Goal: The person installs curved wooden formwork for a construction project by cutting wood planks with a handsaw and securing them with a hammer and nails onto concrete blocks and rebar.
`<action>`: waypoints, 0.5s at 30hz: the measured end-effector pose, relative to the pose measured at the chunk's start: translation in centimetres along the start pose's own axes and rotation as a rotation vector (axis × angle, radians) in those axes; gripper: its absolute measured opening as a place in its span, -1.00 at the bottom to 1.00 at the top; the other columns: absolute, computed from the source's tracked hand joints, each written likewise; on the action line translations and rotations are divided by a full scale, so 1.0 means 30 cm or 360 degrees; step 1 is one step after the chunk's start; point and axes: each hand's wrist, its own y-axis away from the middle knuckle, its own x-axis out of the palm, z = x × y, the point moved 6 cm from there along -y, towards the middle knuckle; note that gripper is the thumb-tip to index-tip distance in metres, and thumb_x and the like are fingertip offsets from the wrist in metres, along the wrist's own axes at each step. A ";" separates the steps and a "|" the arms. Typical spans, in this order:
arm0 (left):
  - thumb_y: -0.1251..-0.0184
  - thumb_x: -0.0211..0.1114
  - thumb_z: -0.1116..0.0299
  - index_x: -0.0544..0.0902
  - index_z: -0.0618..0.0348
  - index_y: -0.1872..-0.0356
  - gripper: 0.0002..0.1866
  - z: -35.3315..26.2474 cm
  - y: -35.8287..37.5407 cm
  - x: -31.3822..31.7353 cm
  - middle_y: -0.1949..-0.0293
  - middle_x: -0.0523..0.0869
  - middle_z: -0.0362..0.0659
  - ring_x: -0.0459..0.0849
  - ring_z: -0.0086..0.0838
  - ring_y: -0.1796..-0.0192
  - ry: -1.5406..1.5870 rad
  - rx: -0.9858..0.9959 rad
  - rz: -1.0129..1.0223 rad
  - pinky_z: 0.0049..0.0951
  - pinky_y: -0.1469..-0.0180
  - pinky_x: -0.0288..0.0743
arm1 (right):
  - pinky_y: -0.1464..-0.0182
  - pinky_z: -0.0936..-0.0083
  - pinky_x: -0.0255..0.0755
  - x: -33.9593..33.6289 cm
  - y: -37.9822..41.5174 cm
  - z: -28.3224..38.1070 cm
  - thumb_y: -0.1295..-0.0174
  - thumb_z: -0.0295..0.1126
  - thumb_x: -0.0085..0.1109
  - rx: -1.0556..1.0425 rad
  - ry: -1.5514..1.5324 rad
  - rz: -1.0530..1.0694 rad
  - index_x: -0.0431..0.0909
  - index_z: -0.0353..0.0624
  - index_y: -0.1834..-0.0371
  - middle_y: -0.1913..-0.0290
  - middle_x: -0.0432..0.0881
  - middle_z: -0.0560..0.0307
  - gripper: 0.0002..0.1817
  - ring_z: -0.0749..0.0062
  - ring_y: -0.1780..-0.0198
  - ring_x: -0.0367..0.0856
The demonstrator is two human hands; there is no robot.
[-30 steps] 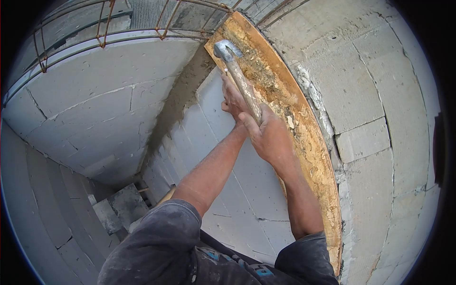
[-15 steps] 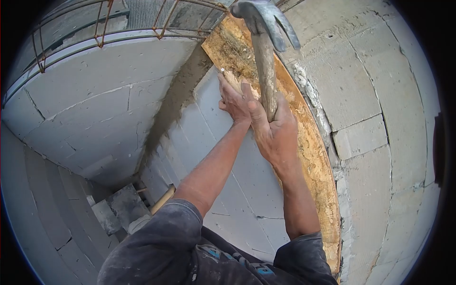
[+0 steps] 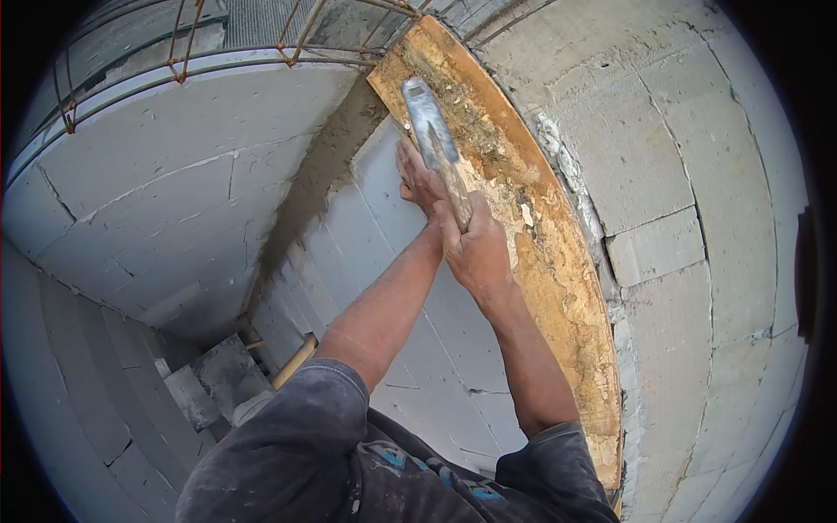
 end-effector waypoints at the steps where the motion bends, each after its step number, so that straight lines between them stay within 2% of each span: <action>1: -0.58 0.01 0.12 0.26 0.30 -0.45 -0.42 -0.008 0.004 -0.009 -0.38 0.39 0.04 0.27 -0.17 -0.48 0.0013 -0.0006 -0.0019 -0.02 -0.46 0.05 | 0.08 0.06 0.52 0.018 -0.021 -0.034 -0.41 -0.08 0.17 0.0092 0.0120 0.0068 0.48 -0.39 -0.02 0.22 0.67 -0.48 -0.51 -0.27 0.12 0.70; 2: -0.58 -0.04 0.05 0.20 0.30 -0.49 -0.35 -0.019 0.005 -0.025 -0.43 0.33 0.14 0.15 -0.06 -0.55 0.0148 -0.0073 0.0054 0.12 -0.49 -0.13 | 0.09 0.07 0.53 0.033 -0.032 -0.066 -0.41 -0.10 0.19 0.0198 0.0231 0.0137 0.49 -0.38 -0.01 0.22 0.67 -0.47 -0.53 -0.25 0.12 0.71; 3: -0.59 -0.09 0.03 0.16 0.25 -0.52 -0.34 -0.033 -0.019 -0.011 -0.48 0.27 0.10 0.11 -0.10 -0.58 0.0116 -0.0092 0.0105 0.12 -0.49 -0.13 | 0.11 0.09 0.54 0.031 -0.067 -0.073 -0.40 -0.11 0.21 0.0266 0.0351 0.0189 0.49 -0.37 -0.01 0.22 0.67 -0.47 -0.55 -0.22 0.13 0.71; 5: -0.60 -0.20 0.00 0.09 0.15 -0.58 -0.33 0.016 -0.011 0.002 -0.59 0.14 0.02 0.02 -0.19 -0.63 0.0006 -0.0182 0.0216 0.12 -0.48 -0.13 | 0.06 0.09 0.54 -0.031 -0.025 0.023 -0.41 -0.08 0.18 0.0182 0.0153 0.0068 0.49 -0.40 -0.02 0.20 0.68 -0.46 -0.51 -0.25 0.10 0.71; 7: -0.59 -0.20 0.00 0.07 0.15 -0.58 -0.32 0.003 -0.015 -0.007 -0.59 0.14 0.00 0.02 -0.18 -0.63 0.0011 -0.0223 0.0239 0.13 -0.48 -0.14 | 0.01 0.06 0.53 -0.100 0.004 0.132 -0.43 -0.04 0.12 0.0048 -0.0023 -0.0040 0.49 -0.43 -0.05 0.20 0.68 -0.46 -0.46 -0.30 0.08 0.70; 10: -0.58 -0.19 -0.02 0.08 0.15 -0.58 -0.31 -0.024 -0.010 -0.040 -0.59 0.14 -0.01 0.01 -0.18 -0.63 0.0089 -0.0237 0.0271 0.14 -0.48 -0.14 | 0.02 0.07 0.53 -0.072 0.044 0.123 -0.44 0.02 0.08 -0.0386 -0.0304 -0.0199 0.49 -0.44 -0.01 0.22 0.68 -0.45 -0.42 -0.28 0.08 0.70; 13: -0.58 -0.19 -0.03 0.07 0.14 -0.58 -0.31 -0.005 0.026 -0.037 -0.59 0.14 -0.01 0.00 -0.18 -0.63 0.0054 -0.0259 0.0308 0.14 -0.49 -0.15 | 0.09 0.14 0.55 0.031 -0.076 -0.104 -0.45 0.03 0.09 0.0222 0.0452 0.0320 0.48 -0.41 0.00 0.26 0.68 -0.41 -0.43 -0.19 0.10 0.73; 15: -0.59 -0.19 -0.04 0.06 0.14 -0.59 -0.30 -0.024 -0.036 0.001 -0.59 0.14 -0.01 -0.01 -0.18 -0.63 0.0079 -0.0229 0.0269 0.14 -0.49 -0.16 | 0.10 0.09 0.55 -0.038 -0.094 0.002 -0.45 0.05 0.06 0.0202 0.0409 0.0192 0.48 -0.41 0.01 0.26 0.67 -0.47 -0.42 -0.25 0.11 0.72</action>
